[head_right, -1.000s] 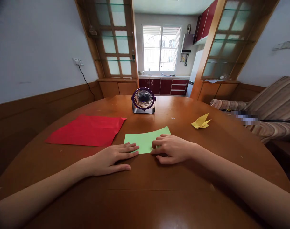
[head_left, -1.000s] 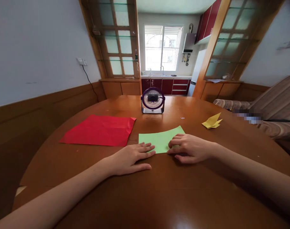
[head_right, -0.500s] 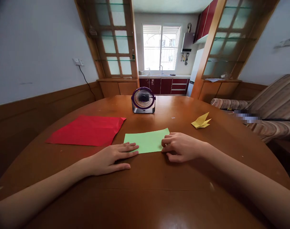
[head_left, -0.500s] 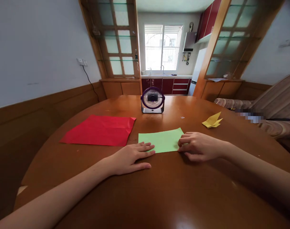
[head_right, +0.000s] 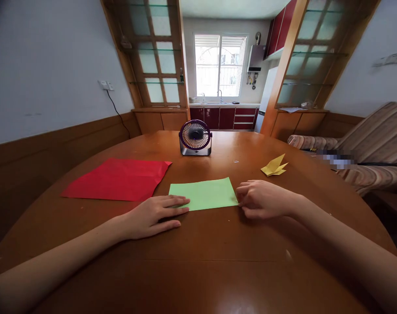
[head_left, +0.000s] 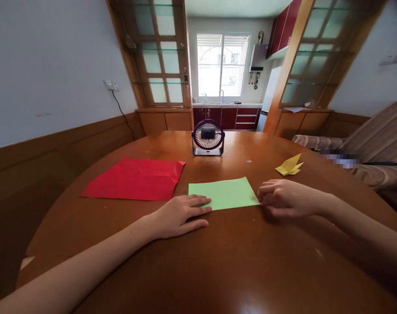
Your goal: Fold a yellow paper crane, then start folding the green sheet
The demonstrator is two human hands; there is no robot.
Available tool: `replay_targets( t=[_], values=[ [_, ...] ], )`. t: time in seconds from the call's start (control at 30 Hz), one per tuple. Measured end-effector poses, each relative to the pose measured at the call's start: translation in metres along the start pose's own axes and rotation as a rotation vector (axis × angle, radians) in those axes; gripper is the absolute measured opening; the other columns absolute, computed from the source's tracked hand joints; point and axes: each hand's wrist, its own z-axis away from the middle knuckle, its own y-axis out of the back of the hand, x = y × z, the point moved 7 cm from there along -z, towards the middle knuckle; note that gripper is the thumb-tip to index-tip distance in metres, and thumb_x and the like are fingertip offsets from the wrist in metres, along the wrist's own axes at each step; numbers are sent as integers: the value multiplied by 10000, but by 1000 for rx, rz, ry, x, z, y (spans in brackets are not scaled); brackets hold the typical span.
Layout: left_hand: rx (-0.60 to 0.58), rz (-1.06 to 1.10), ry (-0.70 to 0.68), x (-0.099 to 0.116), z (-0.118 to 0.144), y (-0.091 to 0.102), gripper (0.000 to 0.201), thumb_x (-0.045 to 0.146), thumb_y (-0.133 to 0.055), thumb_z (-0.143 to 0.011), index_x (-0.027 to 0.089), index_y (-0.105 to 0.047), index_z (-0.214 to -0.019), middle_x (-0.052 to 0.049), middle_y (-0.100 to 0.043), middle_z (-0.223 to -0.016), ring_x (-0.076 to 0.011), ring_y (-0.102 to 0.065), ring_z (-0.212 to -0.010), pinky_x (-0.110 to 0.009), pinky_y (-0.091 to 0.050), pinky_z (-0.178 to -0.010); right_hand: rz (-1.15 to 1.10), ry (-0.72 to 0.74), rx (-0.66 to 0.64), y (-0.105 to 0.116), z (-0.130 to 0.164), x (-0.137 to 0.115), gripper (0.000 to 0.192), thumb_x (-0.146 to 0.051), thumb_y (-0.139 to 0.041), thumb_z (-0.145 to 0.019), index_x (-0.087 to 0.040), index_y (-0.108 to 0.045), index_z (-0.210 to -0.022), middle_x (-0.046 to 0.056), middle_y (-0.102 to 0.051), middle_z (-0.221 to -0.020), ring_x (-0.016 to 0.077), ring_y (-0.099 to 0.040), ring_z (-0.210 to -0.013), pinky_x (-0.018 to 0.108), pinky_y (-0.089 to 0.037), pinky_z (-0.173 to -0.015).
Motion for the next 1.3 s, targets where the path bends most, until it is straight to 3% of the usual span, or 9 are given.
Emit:
replay_targets(
  t=[0.2,0.33,0.43,0.6,0.73,0.87,1.0,1.3],
  values=[
    [34,24,24,0,-21,-2,247,350,-464,-967,188,-640,-1026,-82,-649,-1198,-204,-606,-1097,-338,-467,-942,-152,-62,64,0,5,12,249,-243,-504,-906,-172,-684,-749,53,-635,-843,164,-584,-772,312,-450,-743],
    [-2,-29,41,0,-42,-2,275,356,-499,-941,188,-595,-1138,-81,-653,-1091,-210,-613,-1007,-322,-477,-871,-257,-95,193,-2,4,23,287,-296,-467,-949,-153,-696,-854,88,-636,-935,166,-607,-817,299,-485,-742],
    [-42,-101,47,3,-53,0,265,311,-506,-921,204,-616,-1137,-63,-643,-1049,-198,-625,-951,-291,-483,-801,-295,-59,266,-10,0,24,260,-312,-498,-944,-165,-684,-1049,107,-632,-1047,183,-616,-933,326,-501,-827],
    [-135,-281,23,15,-64,-2,182,213,-506,-875,178,-683,-895,-46,-646,-840,-175,-623,-756,-254,-435,-598,-224,-26,299,-24,-11,19,268,-335,-597,-898,-170,-665,-1098,114,-646,-1094,196,-620,-983,356,-499,-880],
    [-162,-409,-17,20,-67,-10,209,156,-473,-868,146,-658,-772,-52,-640,-761,-177,-613,-681,-256,-369,-511,-22,65,352,-27,-15,12,190,-243,-538,-926,-169,-656,-1054,94,-683,-985,186,-635,-899,360,-509,-822],
    [-102,-390,21,17,-68,-6,200,163,-476,-865,143,-639,-750,-44,-644,-744,-155,-595,-613,-254,-346,-498,174,129,475,-28,-18,9,144,-168,-501,-921,-162,-638,-964,74,-689,-843,180,-630,-803,342,-520,-745],
    [15,-293,75,15,-68,4,218,252,-477,-898,153,-666,-853,-42,-666,-800,-164,-624,-685,-247,-363,-530,237,112,631,-22,-24,4,97,-138,-528,-886,-158,-621,-869,68,-672,-793,159,-601,-701,313,-518,-678],
    [297,-70,138,10,-65,11,186,206,-504,-890,181,-689,-887,-11,-691,-819,-129,-627,-712,-224,-401,-622,-2,84,812,-11,-35,-5,78,-133,-544,-886,-170,-602,-923,71,-653,-823,162,-602,-738,287,-515,-670]
  ],
)
